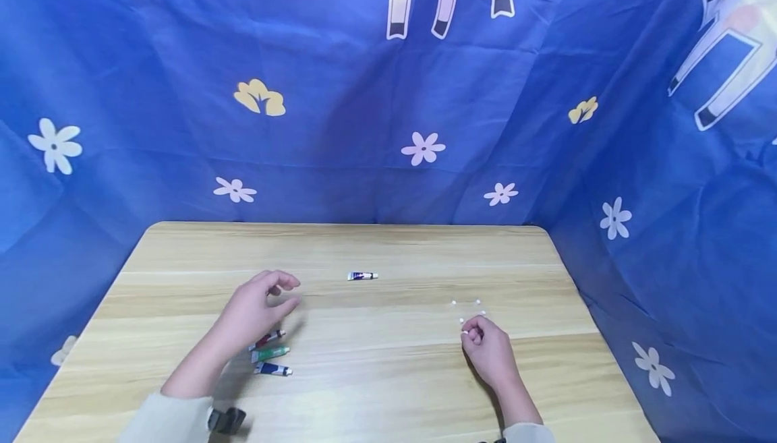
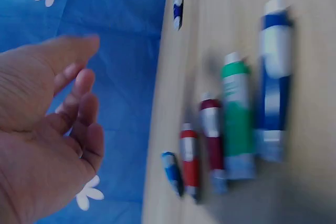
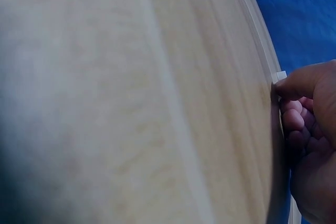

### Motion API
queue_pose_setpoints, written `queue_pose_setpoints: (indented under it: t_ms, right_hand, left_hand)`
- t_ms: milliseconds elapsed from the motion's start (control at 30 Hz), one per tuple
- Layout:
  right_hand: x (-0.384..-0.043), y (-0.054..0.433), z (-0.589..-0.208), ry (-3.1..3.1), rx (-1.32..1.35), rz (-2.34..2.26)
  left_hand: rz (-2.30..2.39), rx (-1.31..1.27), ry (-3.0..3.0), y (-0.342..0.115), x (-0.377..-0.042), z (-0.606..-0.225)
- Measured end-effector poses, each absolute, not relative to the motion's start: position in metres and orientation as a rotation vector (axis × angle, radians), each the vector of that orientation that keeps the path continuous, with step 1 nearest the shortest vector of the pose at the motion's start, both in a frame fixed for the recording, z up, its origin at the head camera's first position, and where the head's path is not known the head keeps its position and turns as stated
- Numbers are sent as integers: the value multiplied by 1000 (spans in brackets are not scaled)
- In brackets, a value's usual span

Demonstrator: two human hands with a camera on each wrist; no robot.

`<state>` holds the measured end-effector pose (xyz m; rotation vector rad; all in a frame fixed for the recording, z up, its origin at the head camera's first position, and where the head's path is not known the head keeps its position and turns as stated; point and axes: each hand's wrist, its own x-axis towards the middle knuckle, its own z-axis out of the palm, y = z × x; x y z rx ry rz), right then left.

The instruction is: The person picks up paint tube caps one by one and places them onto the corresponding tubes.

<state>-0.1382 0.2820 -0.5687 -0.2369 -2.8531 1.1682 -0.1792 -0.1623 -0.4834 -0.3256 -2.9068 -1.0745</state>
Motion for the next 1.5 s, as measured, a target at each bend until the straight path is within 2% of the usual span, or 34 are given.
queue_pose_setpoints:
  t_ms: [367, 633, 967, 1500]
  right_hand:
    - [-136, 287, -569, -2872, -253, 1147]
    - [-136, 284, -571, -2876, -225, 1155]
    - [-133, 283, -570, -2865, -231, 1169]
    - [-133, 285, -560, -2795, -373, 1437]
  left_hand:
    - [-863, -332, -2860, -179, -115, -517]
    - [-801, -356, -2786, -193, -83, -539]
    - [-870, -218, -2946, -197, -73, -543]
    - [-817, -216, -2997, -198, -69, -539]
